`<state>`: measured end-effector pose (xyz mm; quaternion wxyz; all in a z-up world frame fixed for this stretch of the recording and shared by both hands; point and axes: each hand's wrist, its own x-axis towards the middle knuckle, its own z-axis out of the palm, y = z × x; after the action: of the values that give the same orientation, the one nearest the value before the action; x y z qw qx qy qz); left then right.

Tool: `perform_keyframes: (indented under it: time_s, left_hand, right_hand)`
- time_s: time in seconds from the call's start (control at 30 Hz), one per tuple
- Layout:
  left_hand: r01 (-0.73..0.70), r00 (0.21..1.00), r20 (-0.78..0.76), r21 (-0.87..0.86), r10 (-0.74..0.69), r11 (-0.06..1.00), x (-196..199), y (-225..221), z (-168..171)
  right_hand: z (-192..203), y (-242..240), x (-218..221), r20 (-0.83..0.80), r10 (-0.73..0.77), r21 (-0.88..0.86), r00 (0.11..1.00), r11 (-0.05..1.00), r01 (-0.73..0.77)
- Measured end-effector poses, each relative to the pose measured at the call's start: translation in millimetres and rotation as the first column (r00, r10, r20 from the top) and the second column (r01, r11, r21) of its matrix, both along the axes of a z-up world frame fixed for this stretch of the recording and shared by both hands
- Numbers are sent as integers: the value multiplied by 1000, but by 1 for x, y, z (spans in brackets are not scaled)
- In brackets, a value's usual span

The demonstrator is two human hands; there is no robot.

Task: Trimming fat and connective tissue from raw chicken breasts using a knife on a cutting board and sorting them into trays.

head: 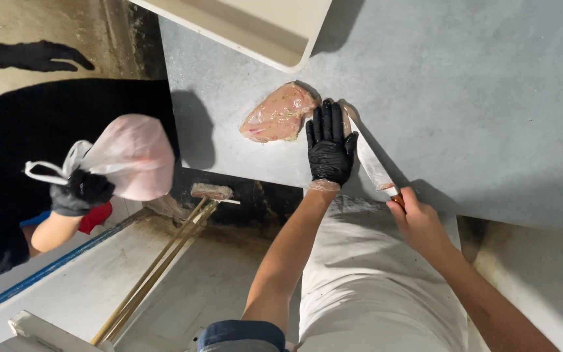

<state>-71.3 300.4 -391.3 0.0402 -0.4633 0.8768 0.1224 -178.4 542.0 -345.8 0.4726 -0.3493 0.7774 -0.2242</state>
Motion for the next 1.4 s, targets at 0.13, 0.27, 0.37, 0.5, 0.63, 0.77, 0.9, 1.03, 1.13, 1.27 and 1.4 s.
perform_keyframes:
  time_s: [0.13, 0.27, 0.37, 0.5, 0.63, 0.77, 0.9, 1.03, 1.13, 1.27, 1.4]
  left_hand:
    - [8, 1000, 26, -12, -8, 1000, -2, 2, 11]
    - [-19, 999, 36, -41, 20, 999, 3, 6, 8]
    - [12, 977, -210, -53, -23, 999, 1, 9, 8]
    - [0, 975, -223, -39, -9, 999, 2, 12, 3]
    - [4, 984, -177, -63, -16, 998, 1, 11, 6]
    - [3, 978, -206, -87, -21, 996, -4, 11, 16]
    - [-64, 986, -153, -9, 62, 998, -13, -3, 13]
    - [-62, 980, -169, 251, 107, 966, -20, -21, 19]
    - [-116, 818, -501, 337, 282, 934, 2, -37, 14]
    - [-195, 883, -352, 331, 312, 923, 4, -28, 52]
    - [-236, 964, -20, 394, 265, 888, -9, -11, 48]
  right_hand:
    - [13, 9, 3, -38, 36, 92, 999, 995, -32]
    - [15, 18, 4, -6, 59, 131, 998, 990, -58]
    - [32, 15, -2, 175, 1, 326, 985, 943, -59]
    - [33, 30, 4, 135, 30, 295, 990, 953, -69]
    - [25, 49, 11, 118, 39, 301, 992, 951, -73]
    - [30, 59, 9, 62, 87, 309, 994, 946, -102]
    - [45, 67, 7, -249, 240, 285, 938, 944, -166]
    - [88, 71, -6, -224, 261, 288, 939, 938, -192]
    - [100, 75, -17, -143, 186, 308, 972, 942, -135]
    - [92, 59, -19, -118, 92, 290, 989, 955, -54]
    - [66, 59, -14, -244, -15, 30, 970, 999, 23]
